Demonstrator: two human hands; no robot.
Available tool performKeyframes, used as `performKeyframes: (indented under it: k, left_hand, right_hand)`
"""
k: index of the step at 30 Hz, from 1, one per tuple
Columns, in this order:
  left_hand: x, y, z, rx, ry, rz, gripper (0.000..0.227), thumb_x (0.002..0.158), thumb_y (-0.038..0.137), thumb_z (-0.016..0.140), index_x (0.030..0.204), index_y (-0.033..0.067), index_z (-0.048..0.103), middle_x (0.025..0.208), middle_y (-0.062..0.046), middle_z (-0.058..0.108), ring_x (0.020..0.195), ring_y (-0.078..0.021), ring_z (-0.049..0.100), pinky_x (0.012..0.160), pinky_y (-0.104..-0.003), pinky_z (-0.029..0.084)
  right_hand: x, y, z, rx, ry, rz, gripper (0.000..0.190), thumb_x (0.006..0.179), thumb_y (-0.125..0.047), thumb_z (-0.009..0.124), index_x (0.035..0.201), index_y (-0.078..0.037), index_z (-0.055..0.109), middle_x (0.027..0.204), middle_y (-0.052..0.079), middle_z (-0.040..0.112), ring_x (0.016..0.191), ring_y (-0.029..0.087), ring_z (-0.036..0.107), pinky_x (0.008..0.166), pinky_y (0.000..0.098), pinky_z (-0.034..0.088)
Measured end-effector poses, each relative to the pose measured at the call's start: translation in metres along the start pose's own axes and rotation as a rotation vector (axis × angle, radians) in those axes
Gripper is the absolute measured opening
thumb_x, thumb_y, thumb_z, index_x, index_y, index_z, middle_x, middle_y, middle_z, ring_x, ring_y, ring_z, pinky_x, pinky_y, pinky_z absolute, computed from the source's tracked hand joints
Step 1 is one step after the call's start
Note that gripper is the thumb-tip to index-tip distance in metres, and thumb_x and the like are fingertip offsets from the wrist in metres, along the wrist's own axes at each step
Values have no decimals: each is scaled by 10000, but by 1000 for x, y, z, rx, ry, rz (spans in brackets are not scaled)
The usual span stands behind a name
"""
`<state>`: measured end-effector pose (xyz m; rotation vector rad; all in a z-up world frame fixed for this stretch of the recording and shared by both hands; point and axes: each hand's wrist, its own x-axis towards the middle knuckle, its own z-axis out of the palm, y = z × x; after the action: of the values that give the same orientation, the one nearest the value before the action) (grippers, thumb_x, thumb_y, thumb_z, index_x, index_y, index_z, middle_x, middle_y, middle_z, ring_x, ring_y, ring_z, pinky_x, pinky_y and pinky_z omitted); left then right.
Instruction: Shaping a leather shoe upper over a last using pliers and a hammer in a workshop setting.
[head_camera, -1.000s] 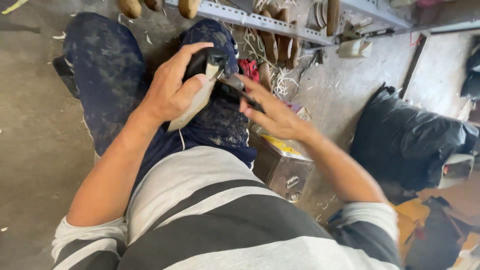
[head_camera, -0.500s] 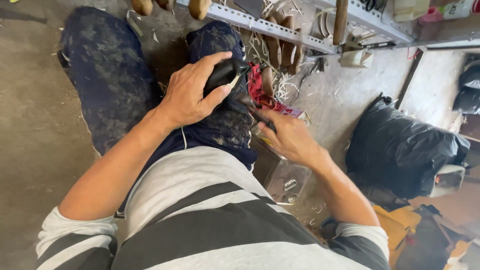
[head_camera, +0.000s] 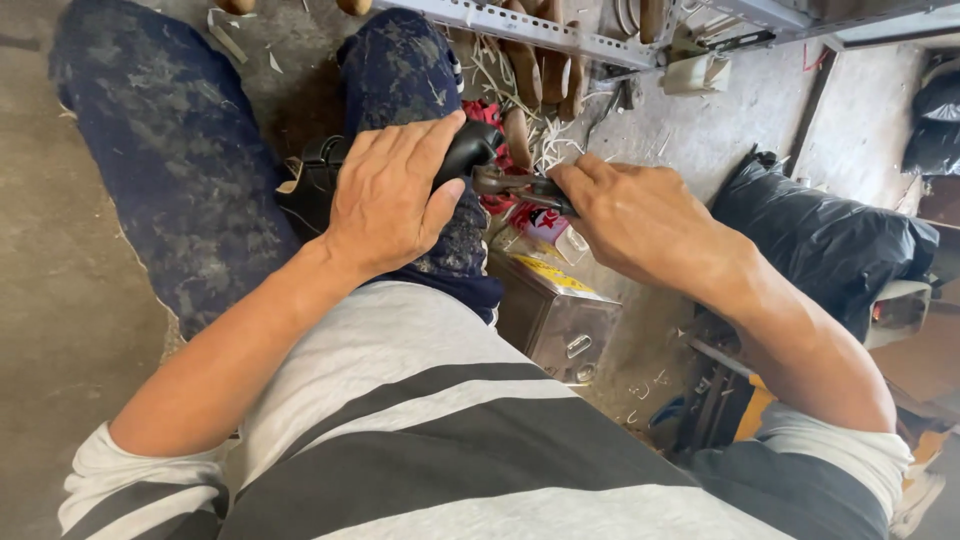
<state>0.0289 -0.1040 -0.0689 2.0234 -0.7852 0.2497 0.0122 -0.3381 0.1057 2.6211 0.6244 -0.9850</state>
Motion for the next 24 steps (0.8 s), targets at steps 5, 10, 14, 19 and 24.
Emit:
performKeyframes:
  k: [5, 10, 14, 19, 24]
  left_hand:
    - [2, -4, -1, 15, 25, -16, 508, 1091, 399, 416, 1422, 50, 580, 1135, -121, 668, 1004, -300, 685, 876, -417, 491]
    - [5, -6, -12, -29, -108, -103, 478, 1101, 338, 416, 1432, 8, 517, 1206, -161, 691, 950, -346, 648, 809, -467, 455]
    - [7, -1, -10, -4, -90, -69, 471, 1105, 337, 420, 1424, 6, 523, 1235, -168, 697, 959, -344, 658, 802, -457, 456]
    - [2, 2, -5, 75, -91, -61, 481, 1088, 333, 472, 1443, 12, 521, 1249, -158, 693, 1014, -332, 659, 832, -448, 470]
    - [3, -3, -11, 125, -212, -51, 573, 994, 283, 653, 1481, 40, 474, 1200, -145, 652, 960, -338, 620, 803, -442, 417]
  right_hand:
    - [1, 5, 12, -5, 72, -39, 532, 867, -250, 698, 1370, -102, 609, 1038, 64, 718, 969, 268, 747, 817, 405, 594]
    - [13, 6, 31, 49, 159, -143, 543, 1011, -129, 493, 1532, 15, 455, 1295, 221, 676, 1108, 386, 699, 876, 481, 591]
    - [15, 9, 14, 21, 145, -135, 572, 930, 6, 485, 1501, 40, 476, 1124, 190, 672, 847, 347, 701, 613, 449, 579]
    - [7, 8, 13, -138, 51, -113, 389, 917, 42, 482, 1296, 0, 560, 962, 87, 603, 594, 261, 667, 373, 384, 521]
    - [-2, -16, 26, -177, 248, -116, 74, 1011, -41, 492, 1056, -78, 537, 781, 40, 555, 436, 235, 575, 319, 390, 411]
